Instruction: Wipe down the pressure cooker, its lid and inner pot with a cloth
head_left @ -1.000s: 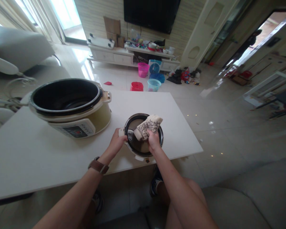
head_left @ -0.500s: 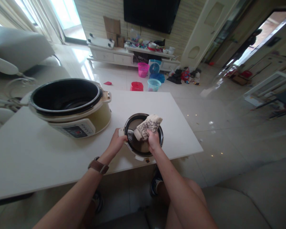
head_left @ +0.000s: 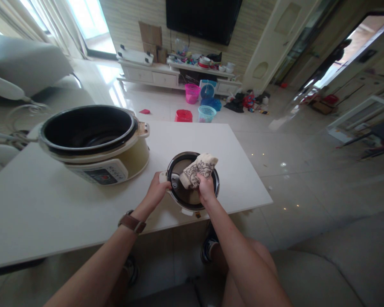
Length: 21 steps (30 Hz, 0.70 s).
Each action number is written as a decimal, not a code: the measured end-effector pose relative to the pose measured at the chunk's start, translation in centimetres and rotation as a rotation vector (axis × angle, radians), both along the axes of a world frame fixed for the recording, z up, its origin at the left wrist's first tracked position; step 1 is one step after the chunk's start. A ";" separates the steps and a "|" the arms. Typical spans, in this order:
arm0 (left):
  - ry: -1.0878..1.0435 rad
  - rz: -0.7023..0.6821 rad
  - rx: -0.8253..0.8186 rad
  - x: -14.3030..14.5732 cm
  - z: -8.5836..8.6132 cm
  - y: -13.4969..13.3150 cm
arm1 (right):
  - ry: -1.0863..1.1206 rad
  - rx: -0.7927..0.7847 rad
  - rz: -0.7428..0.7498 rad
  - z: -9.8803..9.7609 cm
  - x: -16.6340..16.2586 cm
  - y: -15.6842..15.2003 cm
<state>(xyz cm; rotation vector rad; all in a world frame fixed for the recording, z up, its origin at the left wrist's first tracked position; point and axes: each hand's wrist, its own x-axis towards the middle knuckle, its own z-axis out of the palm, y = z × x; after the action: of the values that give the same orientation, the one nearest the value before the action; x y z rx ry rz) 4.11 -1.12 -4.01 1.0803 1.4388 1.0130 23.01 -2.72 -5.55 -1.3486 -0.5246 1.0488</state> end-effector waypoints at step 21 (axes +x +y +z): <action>0.001 0.005 -0.011 0.0 0.2 -0.1 | -0.003 -0.002 0.003 -0.8 0.2 0.0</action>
<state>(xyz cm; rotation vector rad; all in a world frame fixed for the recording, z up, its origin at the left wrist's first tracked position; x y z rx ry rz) 4.13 -1.22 -3.76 1.0701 1.4466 1.0070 23.20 -2.67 -6.32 -1.3518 -0.5278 1.0497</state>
